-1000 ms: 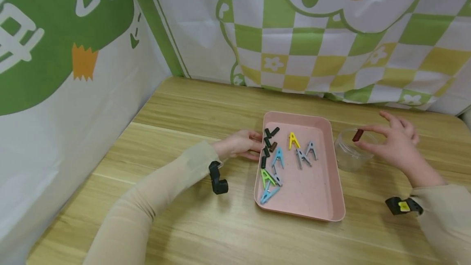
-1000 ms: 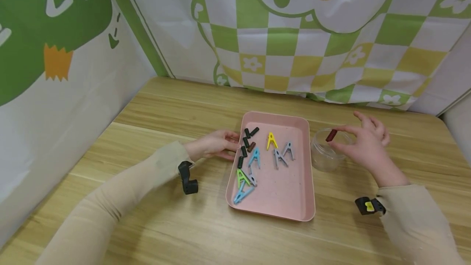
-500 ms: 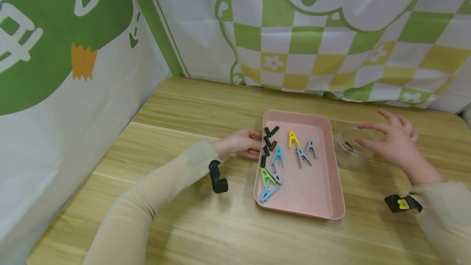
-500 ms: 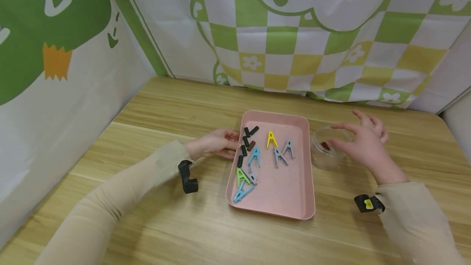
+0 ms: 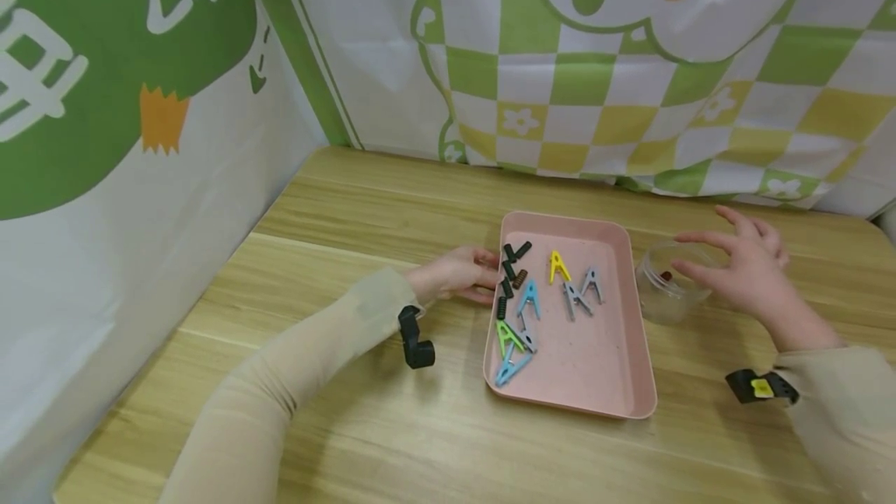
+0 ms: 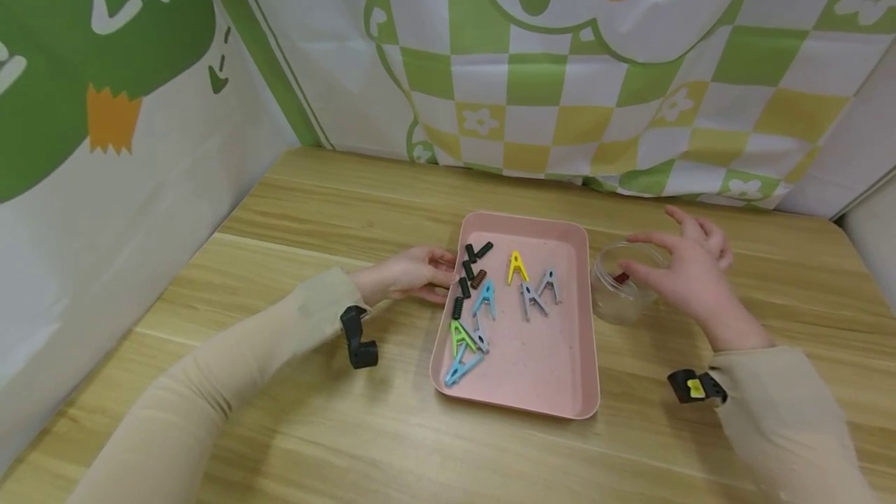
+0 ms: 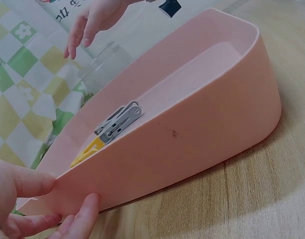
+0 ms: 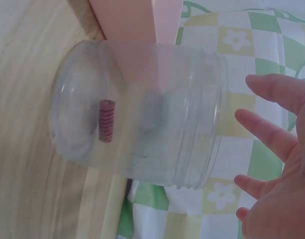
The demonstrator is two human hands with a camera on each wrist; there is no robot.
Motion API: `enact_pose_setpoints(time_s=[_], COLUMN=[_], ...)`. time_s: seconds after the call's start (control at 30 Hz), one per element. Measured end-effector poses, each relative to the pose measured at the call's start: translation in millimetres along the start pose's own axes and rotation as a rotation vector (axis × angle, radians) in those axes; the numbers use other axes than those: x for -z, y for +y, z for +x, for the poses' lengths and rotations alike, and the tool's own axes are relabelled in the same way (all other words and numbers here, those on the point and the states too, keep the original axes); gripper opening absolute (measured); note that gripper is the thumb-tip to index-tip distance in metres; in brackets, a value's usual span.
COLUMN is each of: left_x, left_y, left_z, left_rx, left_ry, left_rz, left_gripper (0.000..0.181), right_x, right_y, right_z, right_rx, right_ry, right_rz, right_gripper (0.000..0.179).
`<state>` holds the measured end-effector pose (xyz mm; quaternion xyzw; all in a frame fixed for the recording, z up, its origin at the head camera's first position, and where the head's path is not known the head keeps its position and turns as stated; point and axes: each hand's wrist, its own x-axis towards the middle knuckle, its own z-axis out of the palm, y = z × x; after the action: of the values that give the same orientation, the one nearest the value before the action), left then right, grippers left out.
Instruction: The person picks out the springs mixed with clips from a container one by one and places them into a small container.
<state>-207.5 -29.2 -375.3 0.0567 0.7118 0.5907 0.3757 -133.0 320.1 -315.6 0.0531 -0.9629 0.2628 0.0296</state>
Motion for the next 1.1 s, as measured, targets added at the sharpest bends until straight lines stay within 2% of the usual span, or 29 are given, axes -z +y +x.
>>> enact_pose_setpoints(time_s=[1.1], left_x=[-0.3], left_y=[1.9], left_z=[-2.2], left_rx=[0.004], left_ry=[-0.015], left_rz=[-0.016], left_gripper=[0.051], right_x=[5.0], right_y=[-34.8], right_z=[16.2], right_rx=[0.063], right_ry=[0.021], right_rz=[0.011], right_gripper=[0.042])
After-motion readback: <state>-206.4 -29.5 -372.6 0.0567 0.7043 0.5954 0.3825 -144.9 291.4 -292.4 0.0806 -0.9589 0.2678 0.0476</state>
